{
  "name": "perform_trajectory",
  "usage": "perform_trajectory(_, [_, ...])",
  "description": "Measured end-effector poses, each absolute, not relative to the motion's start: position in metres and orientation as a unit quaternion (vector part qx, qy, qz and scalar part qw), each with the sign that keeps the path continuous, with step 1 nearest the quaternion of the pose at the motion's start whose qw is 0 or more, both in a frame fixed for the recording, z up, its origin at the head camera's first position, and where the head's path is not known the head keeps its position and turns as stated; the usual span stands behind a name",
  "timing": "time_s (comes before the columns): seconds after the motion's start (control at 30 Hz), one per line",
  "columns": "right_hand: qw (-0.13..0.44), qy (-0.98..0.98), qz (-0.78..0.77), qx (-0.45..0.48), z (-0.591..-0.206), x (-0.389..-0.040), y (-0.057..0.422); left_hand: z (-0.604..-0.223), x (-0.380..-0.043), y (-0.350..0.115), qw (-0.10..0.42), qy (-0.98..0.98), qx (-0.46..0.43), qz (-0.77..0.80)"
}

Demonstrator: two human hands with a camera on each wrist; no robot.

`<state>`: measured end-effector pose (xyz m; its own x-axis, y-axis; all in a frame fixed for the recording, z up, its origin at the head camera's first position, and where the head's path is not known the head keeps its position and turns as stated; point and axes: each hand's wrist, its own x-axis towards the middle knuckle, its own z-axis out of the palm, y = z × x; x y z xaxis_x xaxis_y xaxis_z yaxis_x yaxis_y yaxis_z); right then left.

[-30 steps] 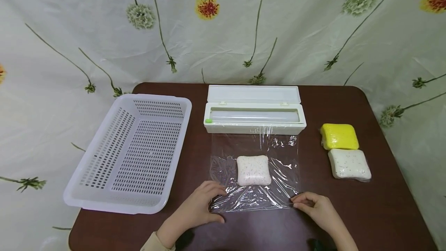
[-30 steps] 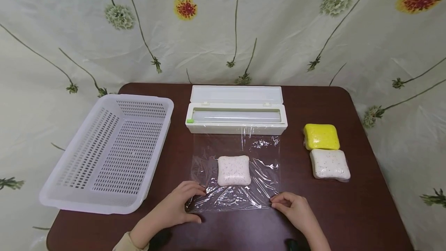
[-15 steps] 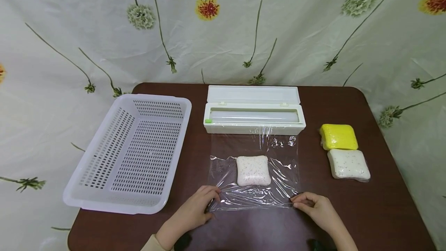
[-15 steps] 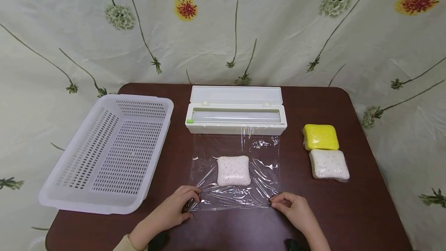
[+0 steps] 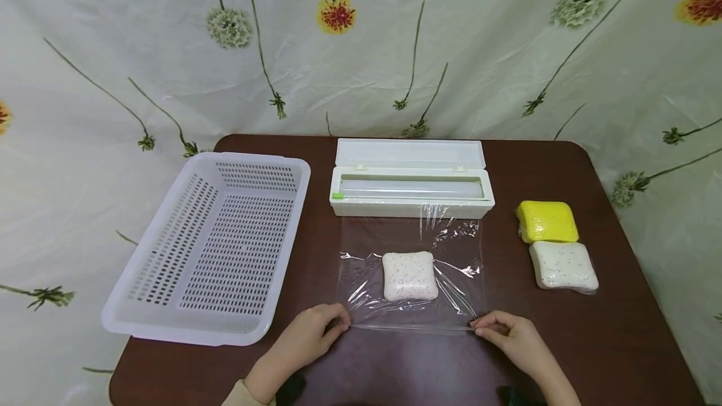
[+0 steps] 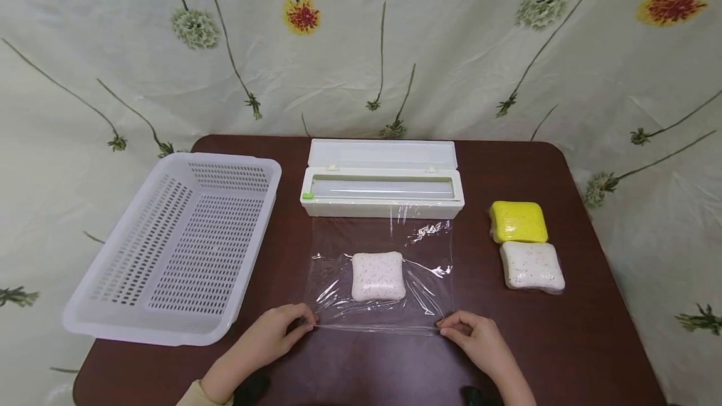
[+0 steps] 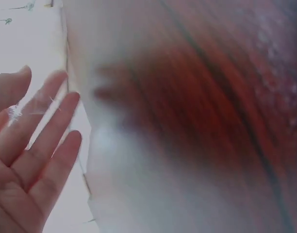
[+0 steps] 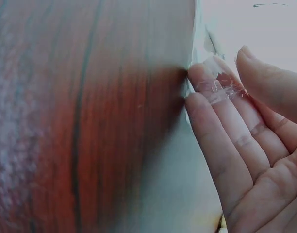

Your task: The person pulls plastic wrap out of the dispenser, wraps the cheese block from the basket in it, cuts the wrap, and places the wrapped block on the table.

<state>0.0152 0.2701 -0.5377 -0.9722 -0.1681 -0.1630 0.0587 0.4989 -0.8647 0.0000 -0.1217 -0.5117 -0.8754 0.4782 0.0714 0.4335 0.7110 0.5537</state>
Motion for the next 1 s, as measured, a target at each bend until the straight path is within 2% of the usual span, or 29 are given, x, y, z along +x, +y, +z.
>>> perform_trajectory(0.2, [0.080, 0.872, -0.482, -0.017, -0.529, 0.013, 0.269, -0.505, -0.003, -0.120, 0.006, 0.911, 0.242, 0.333])
perform_trajectory(0.43, [-0.041, 0.889, -0.454, -0.038, -0.517, 0.001, 0.267, -0.500, -0.011, -0.115, -0.068, 0.912, 0.219, 0.341])
perform_trajectory(0.57, [-0.077, 0.889, -0.448, -0.058, -0.515, -0.012, 0.266, -0.501, -0.019, -0.109, -0.088, 0.910, 0.195, 0.355])
perform_trajectory(0.77, [-0.081, 0.890, -0.445, -0.057, -0.519, -0.030, 0.265, -0.507, -0.034, -0.099, -0.117, 0.907, 0.147, 0.376])
perform_trajectory(1.0, [-0.040, 0.907, -0.417, -0.035, -0.523, -0.047, 0.261, -0.512, -0.050, -0.094, -0.117, 0.925, 0.088, 0.350])
